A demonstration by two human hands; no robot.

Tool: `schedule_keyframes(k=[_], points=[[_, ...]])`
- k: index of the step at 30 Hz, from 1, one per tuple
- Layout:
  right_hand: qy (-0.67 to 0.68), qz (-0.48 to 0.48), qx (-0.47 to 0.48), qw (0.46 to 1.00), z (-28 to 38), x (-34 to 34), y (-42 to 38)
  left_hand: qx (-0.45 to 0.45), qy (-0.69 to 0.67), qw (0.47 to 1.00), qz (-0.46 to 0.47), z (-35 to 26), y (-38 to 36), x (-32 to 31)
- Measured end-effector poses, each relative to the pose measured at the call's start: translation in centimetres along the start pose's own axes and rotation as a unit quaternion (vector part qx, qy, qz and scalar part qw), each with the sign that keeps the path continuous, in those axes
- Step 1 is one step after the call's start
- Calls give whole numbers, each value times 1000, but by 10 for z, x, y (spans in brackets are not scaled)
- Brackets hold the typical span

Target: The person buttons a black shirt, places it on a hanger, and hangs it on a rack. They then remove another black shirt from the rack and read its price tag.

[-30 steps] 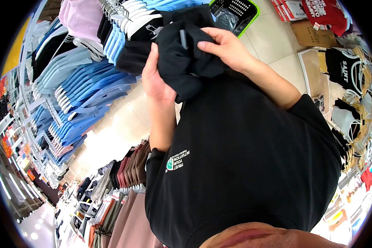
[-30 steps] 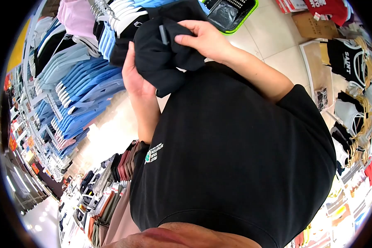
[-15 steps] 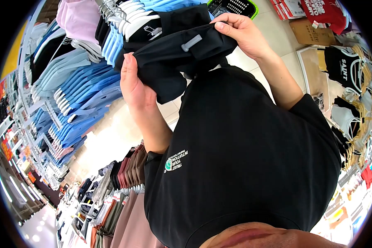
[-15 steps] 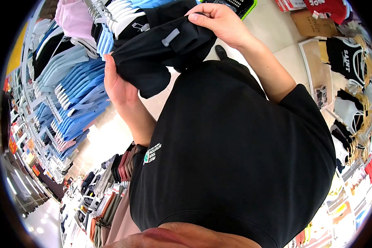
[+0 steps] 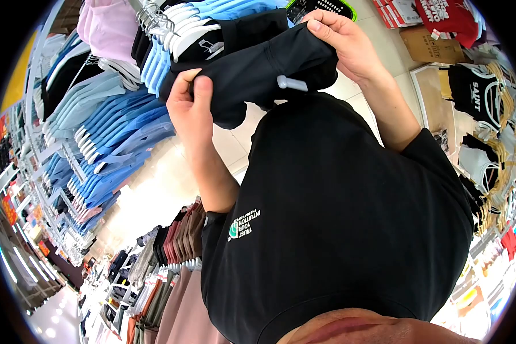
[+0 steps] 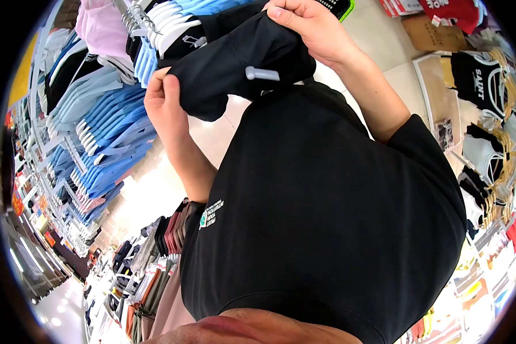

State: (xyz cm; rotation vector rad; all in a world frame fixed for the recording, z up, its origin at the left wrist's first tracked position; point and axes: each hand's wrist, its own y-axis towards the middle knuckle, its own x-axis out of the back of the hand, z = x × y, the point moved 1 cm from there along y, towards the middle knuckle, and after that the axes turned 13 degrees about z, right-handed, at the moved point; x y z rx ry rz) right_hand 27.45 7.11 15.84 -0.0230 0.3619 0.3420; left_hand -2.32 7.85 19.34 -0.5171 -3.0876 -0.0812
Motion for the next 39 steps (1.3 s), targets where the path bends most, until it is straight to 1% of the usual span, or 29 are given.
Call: schedule_keyframes(k=[1, 2, 3, 5, 6, 8, 9, 11, 12, 13, 14, 15, 19, 20, 22, 24, 26, 32, 39], points=[[47, 4, -12, 999, 3, -2, -1, 17, 13, 999, 30, -6, -2, -3], [94, 8, -23, 995, 6, -5, -2, 69, 4, 993, 94, -4, -5, 5], [94, 7, -23, 995, 8, -7, -3, 82, 40, 990, 105, -8, -5, 0], [113, -4, -28, 993, 9, -11, -4, 150, 73, 978, 129, 2, -9, 9], [113, -5, -27, 993, 9, -11, -3, 150, 73, 977, 130, 4, -9, 10], [142, 31, -33, 989, 7, -10, -2, 152, 35, 985, 76, 6, -10, 12], [142, 32, -33, 989, 7, -10, -1, 152, 35, 985, 76, 8, -8, 12], [165, -11, -53, 985, 8, -10, 0, 49, -2, 997, 62, 10, -4, 12], [164, -10, -53, 985, 9, -9, 0, 61, 8, 996, 57, 5, -6, 11], [176, 18, -57, 983, 8, -8, -1, 61, 8, 997, 56, 6, -6, 12], [187, 45, -62, 979, 8, -7, -2, 67, -7, 996, 56, 9, -6, 15], [188, 46, -62, 979, 9, -7, -2, 73, -22, 995, 56, 11, -7, 17], [163, 97, -36, 981, 16, -7, -3, 62, -61, 994, 64, 17, -9, 21], [147, 114, -29, 982, 18, -7, -4, 61, -79, 994, 50, 15, -9, 19], [127, 115, -28, 985, 21, -4, -6, 60, -98, 993, 35, 7, -9, 12], [107, 115, -28, 987, 22, -1, -9, 65, -106, 992, -6, -2, -10, 7], [67, 91, -31, 993, 19, 3, -11, 63, -115, 991, 1, 1, -11, 11], [41, 55, -29, 997, 15, 6, -14, 55, -110, 992, 13, 2, -13, 15], [43, 59, -30, 997, 15, 6, -15, 52, -99, 994, 16, 1, -14, 16]])
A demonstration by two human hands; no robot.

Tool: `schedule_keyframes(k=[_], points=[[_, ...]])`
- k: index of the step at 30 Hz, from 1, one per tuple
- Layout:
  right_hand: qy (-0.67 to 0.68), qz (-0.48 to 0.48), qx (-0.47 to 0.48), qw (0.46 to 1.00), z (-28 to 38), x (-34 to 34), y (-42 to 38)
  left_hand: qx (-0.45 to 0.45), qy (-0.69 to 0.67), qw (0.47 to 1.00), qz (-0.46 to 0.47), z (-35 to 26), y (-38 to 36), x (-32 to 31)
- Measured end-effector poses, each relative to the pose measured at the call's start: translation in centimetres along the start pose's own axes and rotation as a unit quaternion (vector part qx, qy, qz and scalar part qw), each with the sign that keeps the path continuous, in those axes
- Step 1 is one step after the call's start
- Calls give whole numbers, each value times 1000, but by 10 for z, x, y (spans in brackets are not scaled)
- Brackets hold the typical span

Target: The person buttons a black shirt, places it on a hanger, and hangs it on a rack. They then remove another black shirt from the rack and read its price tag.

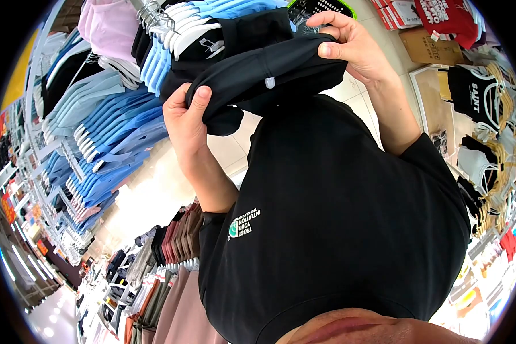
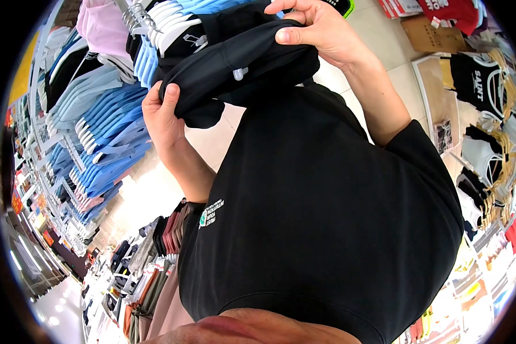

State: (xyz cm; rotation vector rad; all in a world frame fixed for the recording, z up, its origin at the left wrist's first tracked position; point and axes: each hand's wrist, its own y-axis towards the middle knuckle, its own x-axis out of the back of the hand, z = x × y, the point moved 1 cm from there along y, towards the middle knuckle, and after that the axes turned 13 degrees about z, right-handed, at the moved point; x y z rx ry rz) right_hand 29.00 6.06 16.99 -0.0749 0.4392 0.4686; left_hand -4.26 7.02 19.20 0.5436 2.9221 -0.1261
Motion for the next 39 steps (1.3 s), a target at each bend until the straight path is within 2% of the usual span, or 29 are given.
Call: schedule_keyframes(k=[9, 12, 14, 15, 16, 18, 20, 23, 24, 26, 27, 28, 30, 32, 34, 36, 38, 39], points=[[-35, -2, -7, 999, -1, 1, 0, -16, 10, 1000, 12, 0, -2, 2], [-32, 26, -16, 999, -1, 6, -1, 0, 15, 1000, 12, 4, -3, 3], [-68, 89, 2, 994, 2, 1, 0, 30, 60, 997, 44, 3, -4, -6], [-80, 70, -39, 994, 3, -5, 0, 43, 80, 993, 76, -1, -6, -14], [-82, 110, -56, 989, 2, -4, 1, 59, 110, 986, 113, 2, -6, -15], [-100, 118, -127, 980, -8, -5, 1, 78, 162, 970, 163, 6, -6, -30], [-192, 106, -160, 962, -20, -11, 1, 105, 142, 967, 184, 12, -7, -50], [-351, 120, -119, 921, -43, -19, 1, 87, 204, 950, 218, 16, -8, -76], [-350, 131, -154, 915, -41, -29, 1, 93, 236, 937, 242, 20, -7, -80], [-336, 179, -103, 919, -54, -42, 2, 66, 220, 941, 250, 24, -7, -89], [-350, 177, -35, 919, -60, -49, 3, 71, 215, 943, 244, 21, -7, -94], [-395, 214, -54, 892, -70, -48, 4, 71, 217, 943, 240, 19, -6, -93], [-382, 150, -69, 909, -80, -54, -2, 23, 241, 936, 254, 15, -2, -90], [-378, 121, -97, 913, -67, -60, 0, 20, 157, 971, 176, 19, -1, -82], [-408, 131, -80, 900, -68, -56, 0, -47, 124, 988, 75, 38, 13, -56], [-427, 75, -5, 901, -52, -66, -3, 20, 105, 992, -70, 62, 30, -25], [-430, 63, 33, 900, -42, -76, -6, -6, 237, 958, -163, 106, 51, 11], [-421, 116, -4, 899, -44, -77, -5, -6, 237, 957, -165, 119, 61, 16]])
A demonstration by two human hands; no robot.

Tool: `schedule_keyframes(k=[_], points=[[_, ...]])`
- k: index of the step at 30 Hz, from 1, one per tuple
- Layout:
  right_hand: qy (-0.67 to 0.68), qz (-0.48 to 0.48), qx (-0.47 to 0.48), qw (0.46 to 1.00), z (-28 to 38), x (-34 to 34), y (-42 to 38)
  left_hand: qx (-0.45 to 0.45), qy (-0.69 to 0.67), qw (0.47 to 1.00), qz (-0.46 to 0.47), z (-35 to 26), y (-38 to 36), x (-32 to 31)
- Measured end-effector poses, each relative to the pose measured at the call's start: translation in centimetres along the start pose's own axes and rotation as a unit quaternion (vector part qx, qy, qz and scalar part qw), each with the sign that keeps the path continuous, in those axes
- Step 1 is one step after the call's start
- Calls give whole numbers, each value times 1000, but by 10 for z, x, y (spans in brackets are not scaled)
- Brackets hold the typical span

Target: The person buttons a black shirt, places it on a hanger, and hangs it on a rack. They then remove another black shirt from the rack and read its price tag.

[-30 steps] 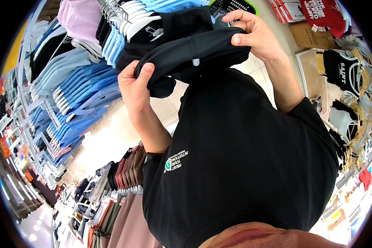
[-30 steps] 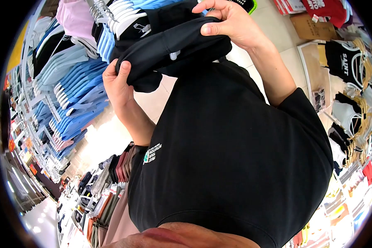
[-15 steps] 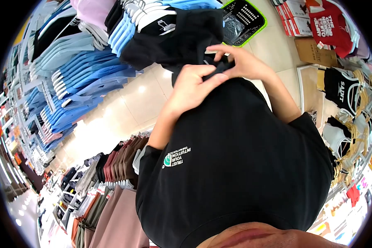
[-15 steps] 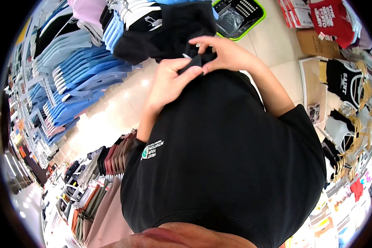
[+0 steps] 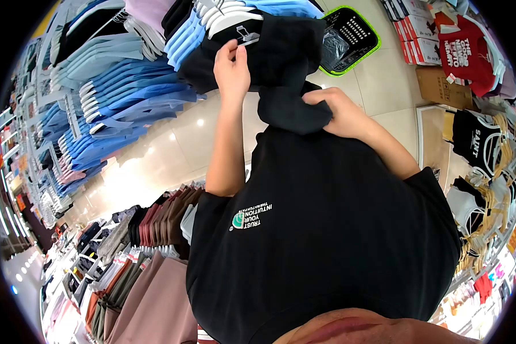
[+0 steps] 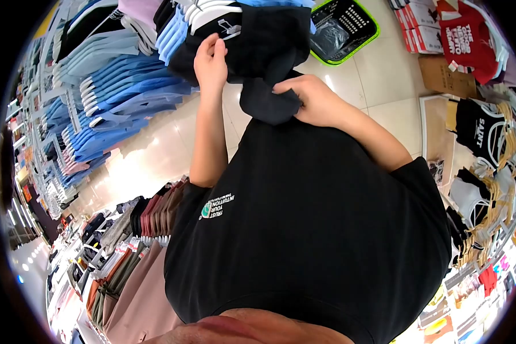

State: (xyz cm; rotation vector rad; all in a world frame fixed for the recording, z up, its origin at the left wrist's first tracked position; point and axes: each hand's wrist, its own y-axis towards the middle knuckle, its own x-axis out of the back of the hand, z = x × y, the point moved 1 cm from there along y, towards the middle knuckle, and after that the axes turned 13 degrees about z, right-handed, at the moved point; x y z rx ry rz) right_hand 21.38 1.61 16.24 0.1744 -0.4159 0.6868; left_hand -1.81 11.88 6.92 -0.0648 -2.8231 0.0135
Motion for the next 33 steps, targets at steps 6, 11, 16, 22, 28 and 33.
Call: schedule_keyframes(k=[6, 11, 16, 22, 28, 33], points=[[-14, 70, 2, 997, 0, -4, 1, 69, 92, 993, -4, 22, 41, -23], [9, 65, -7, 998, 0, -4, -5, 28, 99, 992, -76, 55, 76, -25], [5, 42, -15, 999, -8, -6, -14, 48, 99, 990, -88, 72, 88, -27], [3, 38, -60, 997, -9, -1, -21, -112, 239, 957, -117, 34, 61, -22], [-74, 19, -79, 994, -27, 9, -33, -117, 139, 970, -162, -9, 30, -13], [-173, -29, -206, 963, -62, 30, -70, -102, -2, 987, -127, 0, 29, 12]])
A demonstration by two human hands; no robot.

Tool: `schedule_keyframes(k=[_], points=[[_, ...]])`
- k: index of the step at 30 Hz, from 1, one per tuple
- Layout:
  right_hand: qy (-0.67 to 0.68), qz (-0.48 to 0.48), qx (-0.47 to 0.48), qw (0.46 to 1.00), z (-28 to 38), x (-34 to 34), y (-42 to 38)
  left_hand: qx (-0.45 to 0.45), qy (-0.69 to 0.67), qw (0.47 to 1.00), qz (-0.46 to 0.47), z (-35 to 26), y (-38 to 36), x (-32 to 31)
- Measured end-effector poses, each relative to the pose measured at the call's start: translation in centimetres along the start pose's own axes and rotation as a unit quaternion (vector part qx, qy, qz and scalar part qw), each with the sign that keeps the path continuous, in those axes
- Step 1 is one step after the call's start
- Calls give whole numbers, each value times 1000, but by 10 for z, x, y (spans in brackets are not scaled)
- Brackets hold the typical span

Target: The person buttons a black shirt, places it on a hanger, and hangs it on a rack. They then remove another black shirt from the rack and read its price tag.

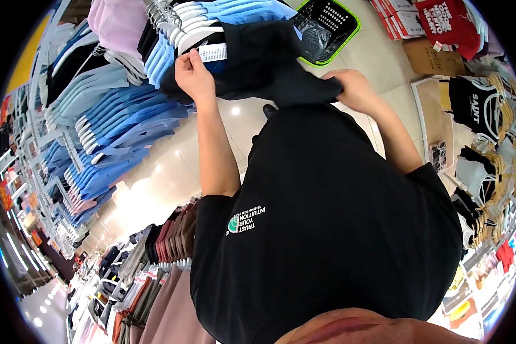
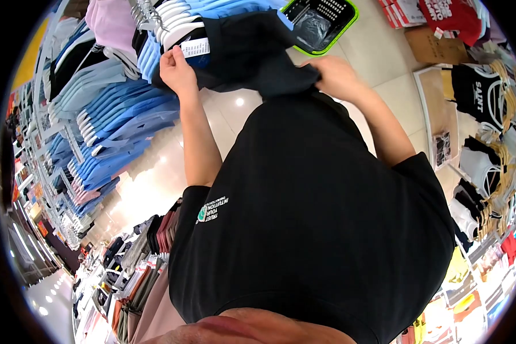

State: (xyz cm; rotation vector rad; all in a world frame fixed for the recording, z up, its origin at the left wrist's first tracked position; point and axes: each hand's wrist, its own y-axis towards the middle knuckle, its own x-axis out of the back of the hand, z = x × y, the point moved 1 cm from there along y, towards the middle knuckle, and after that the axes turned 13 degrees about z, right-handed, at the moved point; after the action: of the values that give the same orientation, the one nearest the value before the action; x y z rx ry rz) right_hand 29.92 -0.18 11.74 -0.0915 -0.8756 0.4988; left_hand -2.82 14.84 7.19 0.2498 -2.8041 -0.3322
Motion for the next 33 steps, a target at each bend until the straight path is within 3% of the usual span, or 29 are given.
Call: schedule_keyframes(k=[2, 8, 11, 13, 14, 18, 21, 24, 26, 27, 29, 33], points=[[-7, 14, -38, 999, -28, 0, -6, 96, -52, 994, 10, -1, -1, 7], [-13, 35, -118, 992, -65, 3, -11, 123, -138, 983, 11, 18, -9, 9], [-12, 39, -123, 992, -78, 3, -11, 231, -252, 937, 74, 27, -12, 10], [140, 55, -163, 975, -86, 3, -10, 262, -273, 920, 100, 22, -18, 11], [141, 54, -165, 975, -89, 3, -11, 293, -293, 901, 125, 18, -20, 10], [252, 11, -137, 958, -99, -2, -19, 283, -310, 887, 194, 27, -29, 12], [342, -9, -199, 918, -88, 6, -25, 270, -346, 880, 182, 38, -33, 11], [408, -58, -216, 885, -100, -1, -26, 304, -403, 843, 184, -6, -35, 4], [526, -77, -195, 824, -97, 1, -25, 316, -413, 834, 184, -9, -38, 5], [526, -79, -197, 824, -95, 2, -25, 329, -422, 825, 183, -9, -38, 4], [595, -97, -195, 773, -89, 6, -26, 318, -440, 817, 196, 4, -42, 6], [582, -125, -201, 778, -97, 2, -27, 299, -480, 793, 228, 18, -49, 2]])
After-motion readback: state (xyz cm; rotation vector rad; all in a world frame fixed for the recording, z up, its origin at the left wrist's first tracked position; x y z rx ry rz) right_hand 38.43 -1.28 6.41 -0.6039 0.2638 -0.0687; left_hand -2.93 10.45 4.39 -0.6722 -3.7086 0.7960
